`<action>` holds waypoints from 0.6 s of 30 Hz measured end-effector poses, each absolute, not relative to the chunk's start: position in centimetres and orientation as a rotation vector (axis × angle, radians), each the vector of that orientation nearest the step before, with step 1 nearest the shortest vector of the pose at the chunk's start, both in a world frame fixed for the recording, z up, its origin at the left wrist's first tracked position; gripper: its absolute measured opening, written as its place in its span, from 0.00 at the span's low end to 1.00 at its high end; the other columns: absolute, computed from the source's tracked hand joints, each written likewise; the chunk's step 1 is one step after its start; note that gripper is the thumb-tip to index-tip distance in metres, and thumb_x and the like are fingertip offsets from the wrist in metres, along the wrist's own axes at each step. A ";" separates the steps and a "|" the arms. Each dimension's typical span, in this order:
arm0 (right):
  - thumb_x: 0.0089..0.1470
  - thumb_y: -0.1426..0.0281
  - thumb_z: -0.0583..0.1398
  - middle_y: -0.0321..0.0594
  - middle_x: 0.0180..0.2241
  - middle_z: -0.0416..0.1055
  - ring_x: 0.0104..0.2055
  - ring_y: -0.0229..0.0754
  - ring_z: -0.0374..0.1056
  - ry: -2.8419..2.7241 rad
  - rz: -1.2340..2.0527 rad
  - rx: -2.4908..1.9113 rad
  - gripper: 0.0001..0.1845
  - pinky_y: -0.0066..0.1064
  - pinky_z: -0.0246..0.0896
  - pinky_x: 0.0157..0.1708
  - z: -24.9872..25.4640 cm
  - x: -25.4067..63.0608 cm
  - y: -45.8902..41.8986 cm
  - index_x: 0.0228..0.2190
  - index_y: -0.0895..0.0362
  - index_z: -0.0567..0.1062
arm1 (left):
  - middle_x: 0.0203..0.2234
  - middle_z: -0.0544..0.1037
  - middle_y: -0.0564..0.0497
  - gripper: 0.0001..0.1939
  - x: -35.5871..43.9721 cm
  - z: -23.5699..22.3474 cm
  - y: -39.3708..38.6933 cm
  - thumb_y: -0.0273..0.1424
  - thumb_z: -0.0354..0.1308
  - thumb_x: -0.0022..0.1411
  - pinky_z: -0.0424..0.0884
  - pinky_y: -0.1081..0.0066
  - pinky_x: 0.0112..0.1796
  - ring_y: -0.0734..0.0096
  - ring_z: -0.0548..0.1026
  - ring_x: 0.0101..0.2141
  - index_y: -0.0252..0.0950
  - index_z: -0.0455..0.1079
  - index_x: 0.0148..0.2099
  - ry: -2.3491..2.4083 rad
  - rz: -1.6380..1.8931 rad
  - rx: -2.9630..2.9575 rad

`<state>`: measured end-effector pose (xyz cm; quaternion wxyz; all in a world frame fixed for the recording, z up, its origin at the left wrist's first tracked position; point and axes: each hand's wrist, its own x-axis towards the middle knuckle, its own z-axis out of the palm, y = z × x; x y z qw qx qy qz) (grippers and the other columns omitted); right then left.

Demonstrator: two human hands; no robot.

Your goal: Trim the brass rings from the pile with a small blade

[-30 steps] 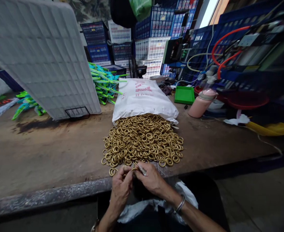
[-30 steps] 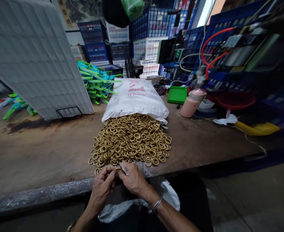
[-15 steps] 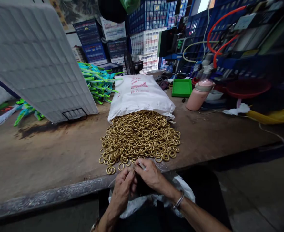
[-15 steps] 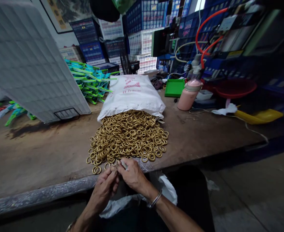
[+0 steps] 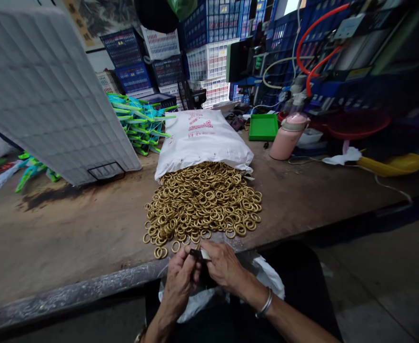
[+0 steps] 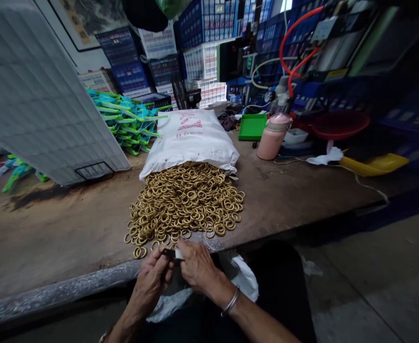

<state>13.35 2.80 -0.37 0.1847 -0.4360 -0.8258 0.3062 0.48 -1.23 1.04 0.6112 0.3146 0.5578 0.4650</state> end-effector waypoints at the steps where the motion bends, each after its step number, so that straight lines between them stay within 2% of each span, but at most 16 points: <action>1: 0.38 0.81 0.49 0.37 0.27 0.68 0.29 0.38 0.61 -2.346 0.847 -1.252 0.16 0.26 0.46 0.28 -0.4 13.3 2.8 0.32 0.56 0.65 | 0.14 0.62 0.61 0.17 0.5 1.0 -1.2 0.45 0.54 0.52 0.51 0.81 0.15 0.85 0.55 0.13 0.36 0.59 0.30 1.303 1.072 0.746; 12: 0.43 0.79 0.50 0.40 0.30 0.71 0.32 0.40 0.65 -2.467 0.765 -1.437 0.15 0.28 0.45 0.28 -0.4 12.6 2.6 0.35 0.57 0.66 | 0.13 0.63 0.60 0.18 0.0 0.8 -1.4 0.47 0.55 0.49 0.50 0.81 0.12 0.84 0.55 0.11 0.36 0.60 0.28 1.360 1.060 0.768; 18: 0.45 0.80 0.48 0.43 0.29 0.71 0.30 0.41 0.65 -2.477 0.675 -1.612 0.15 0.29 0.44 0.27 0.5 12.5 3.5 0.35 0.59 0.66 | 0.14 0.65 0.58 0.16 0.0 1.9 -3.6 0.43 0.54 0.53 0.51 0.81 0.12 0.86 0.56 0.10 0.35 0.62 0.28 1.169 1.003 0.769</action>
